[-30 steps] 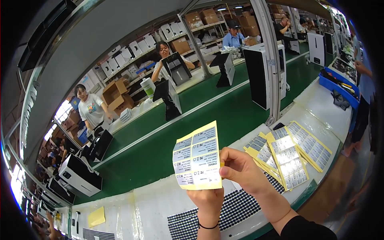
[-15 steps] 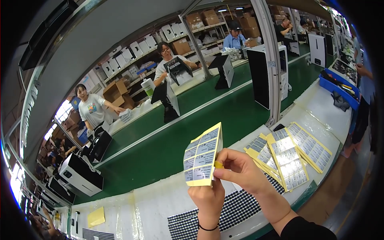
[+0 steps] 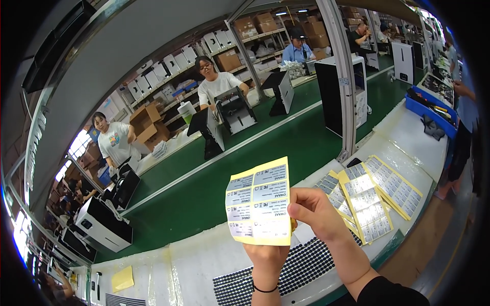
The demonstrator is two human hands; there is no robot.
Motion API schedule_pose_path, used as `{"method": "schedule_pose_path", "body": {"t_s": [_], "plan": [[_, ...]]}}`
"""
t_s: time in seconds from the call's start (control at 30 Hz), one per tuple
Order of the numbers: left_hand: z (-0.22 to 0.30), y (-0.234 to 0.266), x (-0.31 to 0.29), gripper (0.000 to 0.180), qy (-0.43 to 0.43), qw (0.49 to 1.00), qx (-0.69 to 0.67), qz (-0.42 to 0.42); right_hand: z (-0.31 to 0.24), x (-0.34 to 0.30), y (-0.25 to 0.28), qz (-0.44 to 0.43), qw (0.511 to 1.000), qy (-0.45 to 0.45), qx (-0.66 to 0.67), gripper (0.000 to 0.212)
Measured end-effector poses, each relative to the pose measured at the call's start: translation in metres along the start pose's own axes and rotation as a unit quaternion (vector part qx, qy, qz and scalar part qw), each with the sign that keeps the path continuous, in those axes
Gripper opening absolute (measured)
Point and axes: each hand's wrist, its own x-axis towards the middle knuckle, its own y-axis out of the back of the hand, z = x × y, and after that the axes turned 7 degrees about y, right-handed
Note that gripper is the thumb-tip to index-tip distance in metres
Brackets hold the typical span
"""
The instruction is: Inspecting and applying labels to plastic electronic device housings on an assembly line.
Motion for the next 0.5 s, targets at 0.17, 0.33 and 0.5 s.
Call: {"method": "schedule_pose_path", "body": {"t_s": [0.17,0.33,0.5], "plan": [[-0.001,0.004,-0.008,0.024,0.094,0.993,-0.069,-0.03,0.001,0.0,0.003,-0.034,0.999,-0.023,0.021,0.023],[0.0,-0.001,-0.014,0.018,0.156,0.974,-0.16,-0.026,0.0,0.0,0.006,-0.037,0.999,-0.028,0.009,0.025],[-0.003,-0.005,-0.009,0.018,0.038,0.994,-0.103,-0.012,0.004,-0.002,0.017,-0.017,0.999,0.019,0.02,0.035]]}}
